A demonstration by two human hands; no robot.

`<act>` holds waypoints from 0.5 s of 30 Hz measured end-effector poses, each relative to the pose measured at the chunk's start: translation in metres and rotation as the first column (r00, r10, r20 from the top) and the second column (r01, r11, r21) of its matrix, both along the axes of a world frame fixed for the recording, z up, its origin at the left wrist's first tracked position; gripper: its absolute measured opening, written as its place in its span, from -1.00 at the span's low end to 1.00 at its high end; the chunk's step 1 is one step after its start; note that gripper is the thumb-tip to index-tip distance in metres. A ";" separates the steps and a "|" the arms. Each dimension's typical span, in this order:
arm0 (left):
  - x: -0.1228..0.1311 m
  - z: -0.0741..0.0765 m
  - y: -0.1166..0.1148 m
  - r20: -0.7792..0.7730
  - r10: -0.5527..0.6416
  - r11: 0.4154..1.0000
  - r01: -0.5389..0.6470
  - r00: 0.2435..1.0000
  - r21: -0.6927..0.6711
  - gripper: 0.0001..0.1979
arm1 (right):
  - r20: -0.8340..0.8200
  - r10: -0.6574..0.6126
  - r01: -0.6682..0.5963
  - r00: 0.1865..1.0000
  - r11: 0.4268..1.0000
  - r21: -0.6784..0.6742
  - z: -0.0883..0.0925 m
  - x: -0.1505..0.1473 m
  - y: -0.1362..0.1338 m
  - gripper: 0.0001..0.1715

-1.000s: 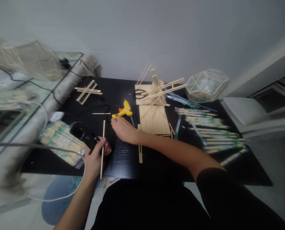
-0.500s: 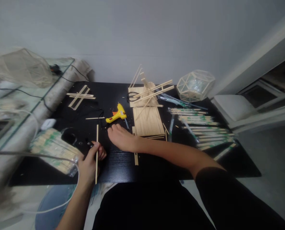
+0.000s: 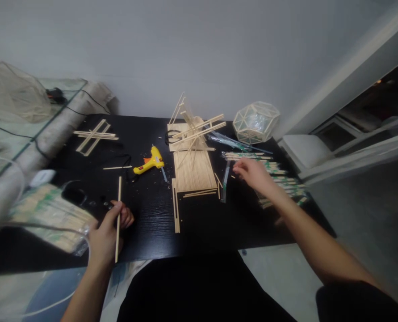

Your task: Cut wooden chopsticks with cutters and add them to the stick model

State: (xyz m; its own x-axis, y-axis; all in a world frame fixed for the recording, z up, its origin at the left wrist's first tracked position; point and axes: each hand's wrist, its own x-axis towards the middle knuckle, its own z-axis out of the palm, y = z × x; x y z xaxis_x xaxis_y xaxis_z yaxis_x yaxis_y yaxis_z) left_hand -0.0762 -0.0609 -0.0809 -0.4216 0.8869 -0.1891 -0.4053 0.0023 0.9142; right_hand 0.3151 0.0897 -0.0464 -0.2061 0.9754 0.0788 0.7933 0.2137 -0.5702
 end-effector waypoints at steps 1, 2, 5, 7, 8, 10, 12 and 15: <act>0.000 0.000 0.000 -0.002 0.000 1.000 0.000 1.000 -0.003 -0.66 | 0.046 0.001 -0.002 0.999 1.000 0.010 -0.003 0.005 0.000 -0.93; 0.000 0.000 0.001 -0.003 0.000 1.000 0.000 1.000 -0.005 -0.66 | 0.090 0.017 -0.019 0.996 1.000 0.022 -0.006 0.007 0.000 -0.92; 0.000 0.002 0.001 0.004 -0.003 1.000 0.003 1.000 -0.019 -0.66 | 0.178 0.076 -0.083 0.981 0.996 0.036 -0.014 0.004 -0.003 -0.90; -0.001 0.004 0.002 0.008 -0.001 0.999 0.001 1.000 -0.037 -0.67 | 0.229 0.100 -0.112 0.968 0.993 0.039 -0.018 0.000 -0.005 -0.90; -0.001 0.004 0.002 0.004 0.002 0.999 -0.002 1.000 -0.042 -0.67 | 0.254 0.106 -0.120 0.961 0.992 0.040 -0.019 -0.002 -0.005 -0.90; -0.002 0.003 0.002 -0.011 -0.002 0.999 0.001 1.000 -0.047 -0.66 | 0.304 0.105 -0.121 0.947 0.992 0.034 -0.021 -0.004 -0.007 -0.89; -0.002 0.002 0.002 -0.015 0.000 0.998 -0.001 1.000 -0.056 -0.66 | 0.347 0.099 -0.109 0.932 0.994 0.007 -0.023 -0.006 -0.008 -0.86; -0.002 0.000 0.002 0.001 0.009 0.998 -0.009 1.000 -0.066 -0.68 | 0.372 0.106 -0.099 0.922 0.994 -0.039 -0.024 -0.007 -0.008 -0.86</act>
